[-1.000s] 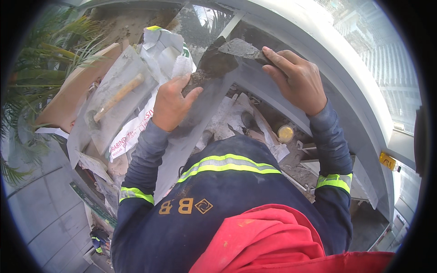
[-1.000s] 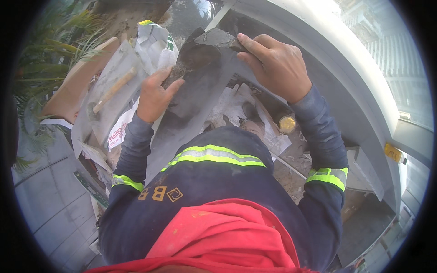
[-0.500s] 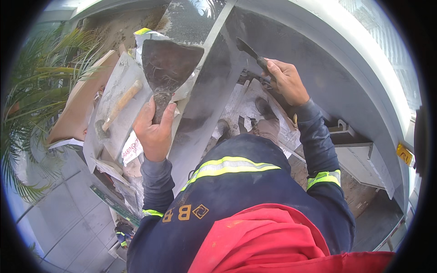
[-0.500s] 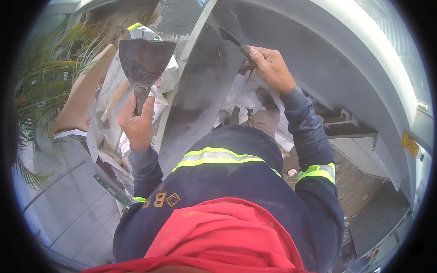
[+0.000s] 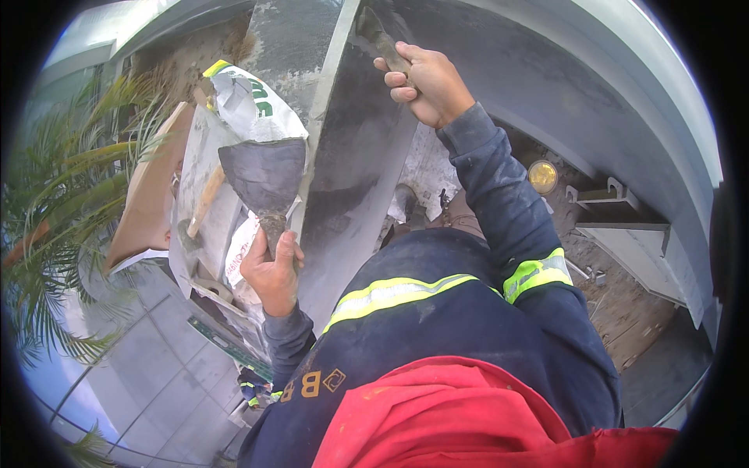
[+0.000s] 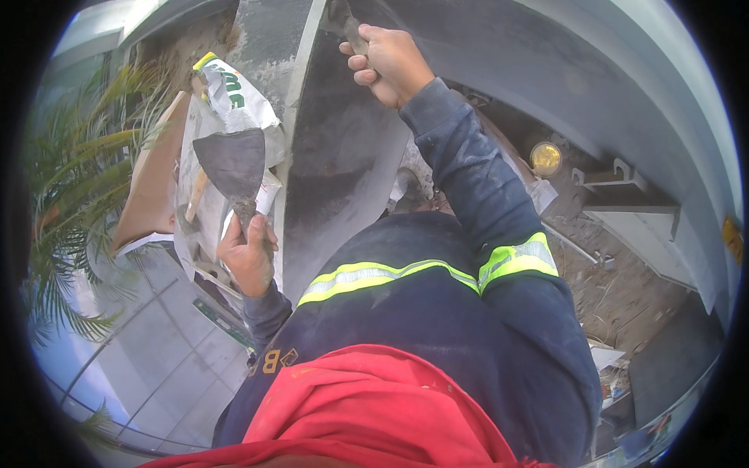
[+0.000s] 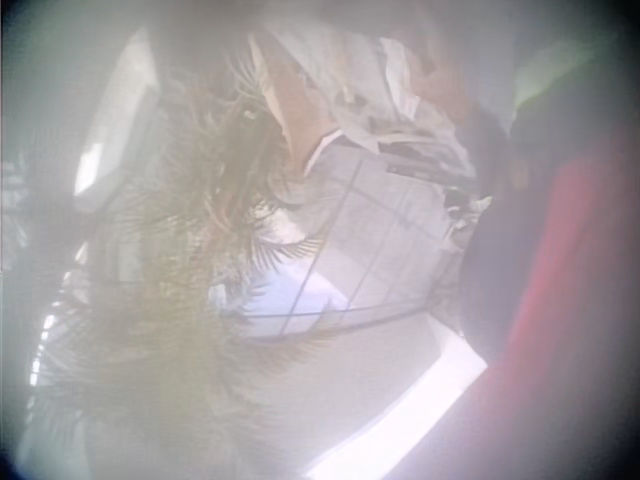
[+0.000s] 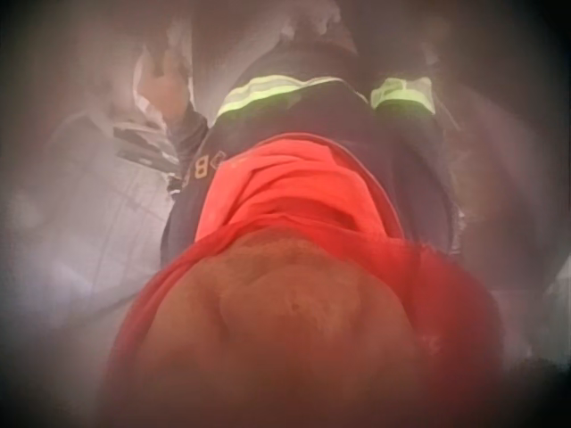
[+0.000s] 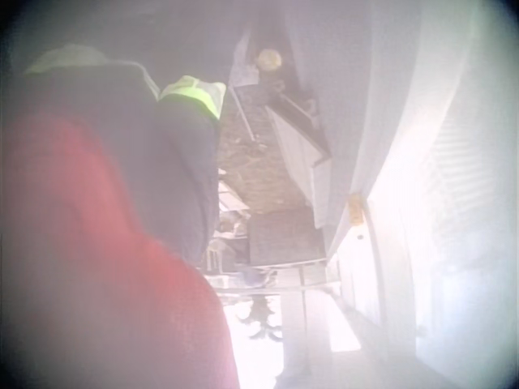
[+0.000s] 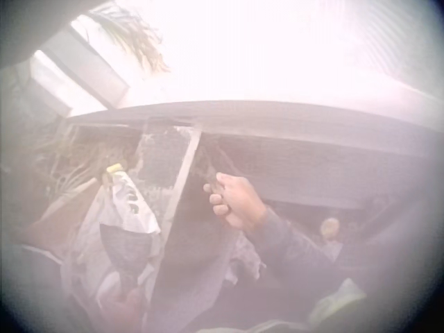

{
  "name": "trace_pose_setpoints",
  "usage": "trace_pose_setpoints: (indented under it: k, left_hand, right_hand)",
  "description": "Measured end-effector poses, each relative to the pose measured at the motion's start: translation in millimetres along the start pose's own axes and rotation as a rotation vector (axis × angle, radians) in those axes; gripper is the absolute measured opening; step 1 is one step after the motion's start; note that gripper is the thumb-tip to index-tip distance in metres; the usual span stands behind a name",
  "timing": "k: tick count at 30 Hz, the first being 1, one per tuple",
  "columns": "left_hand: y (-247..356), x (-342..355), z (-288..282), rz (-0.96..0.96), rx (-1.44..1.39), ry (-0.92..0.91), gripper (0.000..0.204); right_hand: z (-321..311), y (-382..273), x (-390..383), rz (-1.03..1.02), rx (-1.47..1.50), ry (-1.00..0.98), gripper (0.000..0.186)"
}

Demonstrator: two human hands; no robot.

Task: The person scoops mortar from a bucket and applies it to a curved concrete ledge using a trowel and a smaller finishing tool. They repeatedly smooth and level the surface along the ledge's edge, working methodically along its length.

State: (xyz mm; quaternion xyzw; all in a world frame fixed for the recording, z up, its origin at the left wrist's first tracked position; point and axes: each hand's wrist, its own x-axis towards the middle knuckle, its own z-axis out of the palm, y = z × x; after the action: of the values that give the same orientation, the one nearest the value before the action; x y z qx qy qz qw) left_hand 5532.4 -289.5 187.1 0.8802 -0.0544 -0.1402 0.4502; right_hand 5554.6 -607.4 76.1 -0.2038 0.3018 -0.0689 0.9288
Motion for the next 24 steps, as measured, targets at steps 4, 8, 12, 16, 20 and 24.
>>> trace_pose_setpoints:
  k: [4,8,12,16,20,24]
  left_hand:
    - [-6,-3,1,-0.015,-0.055,0.027,0.026]
    - [-13,-2,3,0.014,-0.082,0.046,0.026]
    - [-17,-5,-4,-0.027,-0.062,0.044,0.029]
    - [-16,-10,-6,-0.035,-0.060,0.077,0.030]
    - [-23,-19,-11,-0.054,-0.080,0.101,0.030]
    - [-25,-19,-14,-0.046,-0.070,0.090,0.029]
  right_hand:
    - [22,2,-11,-0.029,-0.254,-0.043,0.040]
    - [9,4,-26,-0.039,-0.202,-0.073,0.036]
    - [2,19,-19,-0.051,-0.065,0.045,0.037]
    - [30,38,-24,-0.056,-0.202,0.006,0.039]
    - [24,51,-45,-0.061,-0.152,0.036,0.042]
    - [20,66,-29,-0.007,-0.159,0.027,0.051]
